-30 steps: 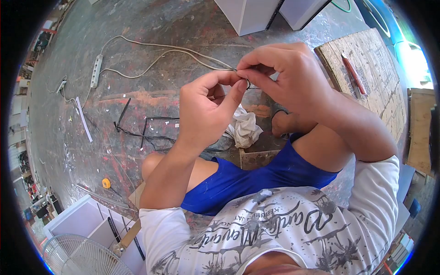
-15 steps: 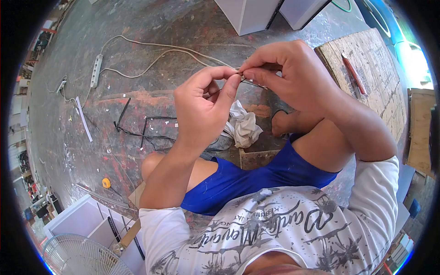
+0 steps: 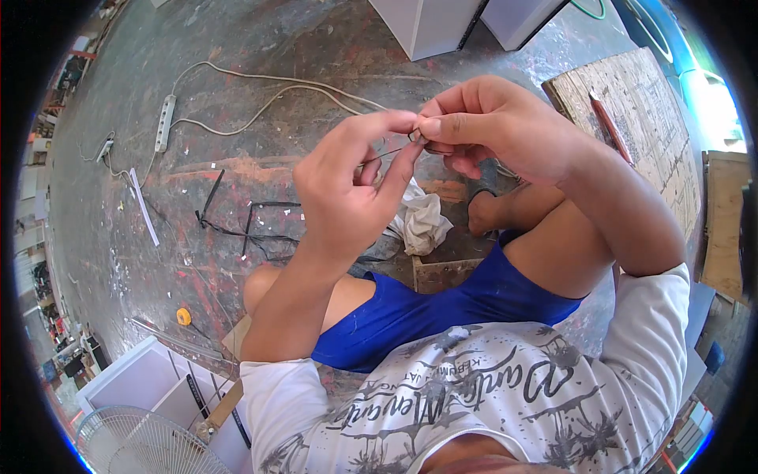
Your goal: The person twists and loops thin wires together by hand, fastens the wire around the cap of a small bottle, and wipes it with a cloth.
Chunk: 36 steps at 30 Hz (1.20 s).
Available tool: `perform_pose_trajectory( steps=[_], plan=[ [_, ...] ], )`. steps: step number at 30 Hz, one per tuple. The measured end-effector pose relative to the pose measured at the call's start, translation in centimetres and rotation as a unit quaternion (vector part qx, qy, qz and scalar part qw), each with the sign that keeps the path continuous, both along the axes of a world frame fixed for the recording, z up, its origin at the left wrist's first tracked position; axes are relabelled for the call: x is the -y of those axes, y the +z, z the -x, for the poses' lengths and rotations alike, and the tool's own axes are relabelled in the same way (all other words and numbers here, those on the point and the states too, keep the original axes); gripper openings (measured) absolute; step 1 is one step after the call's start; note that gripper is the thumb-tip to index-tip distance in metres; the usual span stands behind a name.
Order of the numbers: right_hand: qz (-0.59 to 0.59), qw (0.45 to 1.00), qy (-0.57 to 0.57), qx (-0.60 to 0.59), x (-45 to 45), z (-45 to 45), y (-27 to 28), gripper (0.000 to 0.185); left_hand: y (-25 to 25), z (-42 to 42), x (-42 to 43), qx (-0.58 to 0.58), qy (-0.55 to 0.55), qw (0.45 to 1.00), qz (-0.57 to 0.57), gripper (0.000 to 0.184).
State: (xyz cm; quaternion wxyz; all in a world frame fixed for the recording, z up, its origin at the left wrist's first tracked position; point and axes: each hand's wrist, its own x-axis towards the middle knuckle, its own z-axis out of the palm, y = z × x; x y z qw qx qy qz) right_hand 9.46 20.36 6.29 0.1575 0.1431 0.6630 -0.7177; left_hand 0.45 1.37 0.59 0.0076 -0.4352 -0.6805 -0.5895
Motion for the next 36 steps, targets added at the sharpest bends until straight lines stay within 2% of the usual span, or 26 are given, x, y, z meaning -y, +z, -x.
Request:
perform_pose_trajectory(
  steps=[4,7,14,20,25,28,31,36],
  plan=[
    [-0.024,1.000,-0.005,0.008,0.0,-0.4,0.3,0.027,-0.3,0.5,-0.2,-0.102,-0.008,0.993,-0.050,0.024],
    [-0.034,0.999,-0.008,0.021,0.2,-0.6,0.7,0.025,-0.5,0.7,-0.4,-0.124,-0.017,0.989,-0.075,0.020],
    [-0.151,0.987,0.012,-0.061,0.6,-0.6,0.5,0.027,0.0,0.3,0.3,0.024,-0.011,0.999,-0.046,0.009],
    [-0.213,0.976,0.030,-0.028,1.1,-0.5,1.4,0.024,-0.6,0.0,0.5,0.140,-0.030,0.989,-0.029,0.006],
    [-0.129,0.991,0.012,-0.005,0.9,-0.5,0.9,0.025,0.4,-0.4,0.0,0.211,-0.025,0.975,-0.070,0.007],
    [-0.073,0.997,-0.012,0.006,1.0,-0.4,0.9,0.025,0.1,-0.2,0.0,0.120,-0.003,0.989,-0.085,0.008],
    [-0.069,0.997,-0.027,-0.003,1.1,-0.4,1.0,0.029,0.4,0.3,0.7,-0.069,0.031,0.997,0.006,0.011],
    [-0.100,0.994,-0.020,-0.025,0.9,-0.5,0.9,0.030,0.5,0.7,0.1,-0.177,0.041,0.983,-0.005,0.014]
  ],
)
